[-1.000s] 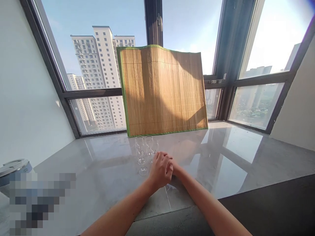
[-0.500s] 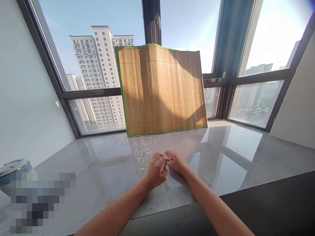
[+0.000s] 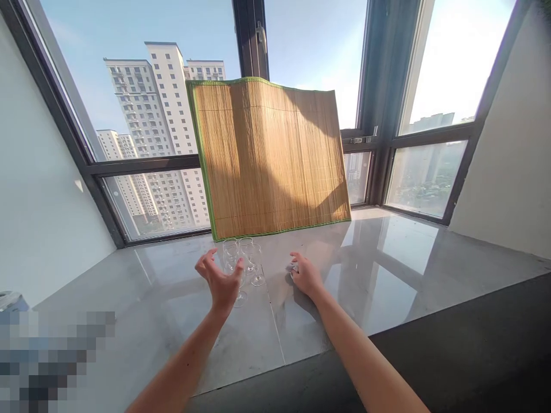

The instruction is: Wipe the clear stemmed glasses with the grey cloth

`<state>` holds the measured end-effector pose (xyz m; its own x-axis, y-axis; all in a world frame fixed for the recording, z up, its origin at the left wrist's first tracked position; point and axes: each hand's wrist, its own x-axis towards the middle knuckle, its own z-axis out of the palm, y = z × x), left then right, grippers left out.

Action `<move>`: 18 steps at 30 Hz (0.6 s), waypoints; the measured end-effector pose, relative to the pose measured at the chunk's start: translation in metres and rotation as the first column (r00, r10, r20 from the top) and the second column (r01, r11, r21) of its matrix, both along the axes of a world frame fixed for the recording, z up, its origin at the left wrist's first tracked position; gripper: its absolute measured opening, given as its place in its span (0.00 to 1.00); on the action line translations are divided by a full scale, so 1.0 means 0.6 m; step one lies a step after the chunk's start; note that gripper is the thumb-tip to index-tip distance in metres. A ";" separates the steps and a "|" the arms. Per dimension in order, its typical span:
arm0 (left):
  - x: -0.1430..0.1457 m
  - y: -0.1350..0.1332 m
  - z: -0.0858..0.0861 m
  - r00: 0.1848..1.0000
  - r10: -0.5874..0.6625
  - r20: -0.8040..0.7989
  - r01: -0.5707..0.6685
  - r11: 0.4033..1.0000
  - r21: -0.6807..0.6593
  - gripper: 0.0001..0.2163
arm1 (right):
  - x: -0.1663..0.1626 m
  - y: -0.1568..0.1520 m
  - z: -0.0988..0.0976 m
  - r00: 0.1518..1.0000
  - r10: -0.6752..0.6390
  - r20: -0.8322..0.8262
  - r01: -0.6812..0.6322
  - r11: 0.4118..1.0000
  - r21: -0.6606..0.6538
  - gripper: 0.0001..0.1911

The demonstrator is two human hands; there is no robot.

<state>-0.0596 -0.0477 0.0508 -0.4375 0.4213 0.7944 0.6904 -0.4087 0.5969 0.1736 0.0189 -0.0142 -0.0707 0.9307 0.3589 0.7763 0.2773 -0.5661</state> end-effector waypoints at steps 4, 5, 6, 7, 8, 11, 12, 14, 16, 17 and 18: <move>0.016 0.001 -0.027 0.984 -0.045 0.173 0.066 0.991 -0.114 0.32 | 0.004 0.000 -0.001 0.998 -0.034 0.052 0.033 0.999 0.014 0.27; 0.019 0.002 -0.034 0.978 -0.050 0.202 0.079 0.987 -0.140 0.33 | 0.003 0.000 -0.002 0.997 -0.042 0.072 0.040 0.999 0.018 0.27; 0.022 0.004 -0.041 0.972 -0.054 0.227 0.093 0.982 -0.163 0.34 | 0.002 -0.001 -0.003 0.994 -0.049 0.099 0.047 0.999 0.023 0.26; 0.024 0.007 -0.048 0.967 -0.057 0.250 0.106 0.977 -0.187 0.35 | 0.000 -0.002 -0.004 0.990 -0.055 0.131 0.051 0.998 0.027 0.27; 0.026 0.009 -0.056 0.960 -0.056 0.274 0.117 0.970 -0.214 0.35 | -0.001 -0.002 -0.004 0.985 -0.059 0.162 0.054 0.998 0.031 0.28; 0.031 0.011 -0.076 0.941 -0.038 0.338 0.148 0.941 -0.305 0.30 | -0.004 -0.004 -0.005 0.977 -0.045 0.210 0.040 0.999 0.028 0.31; 0.034 0.010 -0.081 0.939 -0.047 0.340 0.162 0.934 -0.319 0.28 | -0.004 -0.004 -0.004 0.978 -0.030 0.205 0.025 0.999 0.024 0.32; 0.041 0.003 -0.086 0.951 -0.121 0.285 0.211 0.927 -0.310 0.26 | -0.004 -0.004 -0.004 0.983 0.009 0.183 -0.012 1.000 0.013 0.33; 0.052 -0.006 -0.087 0.947 -0.276 0.162 0.314 0.900 -0.303 0.24 | -0.004 -0.002 -0.003 0.987 0.042 0.156 -0.046 0.999 0.020 0.35; 0.059 -0.010 -0.086 0.924 -0.370 0.098 0.382 0.870 -0.311 0.24 | -0.003 -0.001 -0.003 0.989 0.050 0.141 -0.054 0.998 0.028 0.35; 0.065 -0.013 -0.085 0.887 -0.459 0.046 0.447 0.832 -0.329 0.24 | -0.002 0.001 -0.003 0.991 0.050 0.122 -0.054 0.998 0.036 0.35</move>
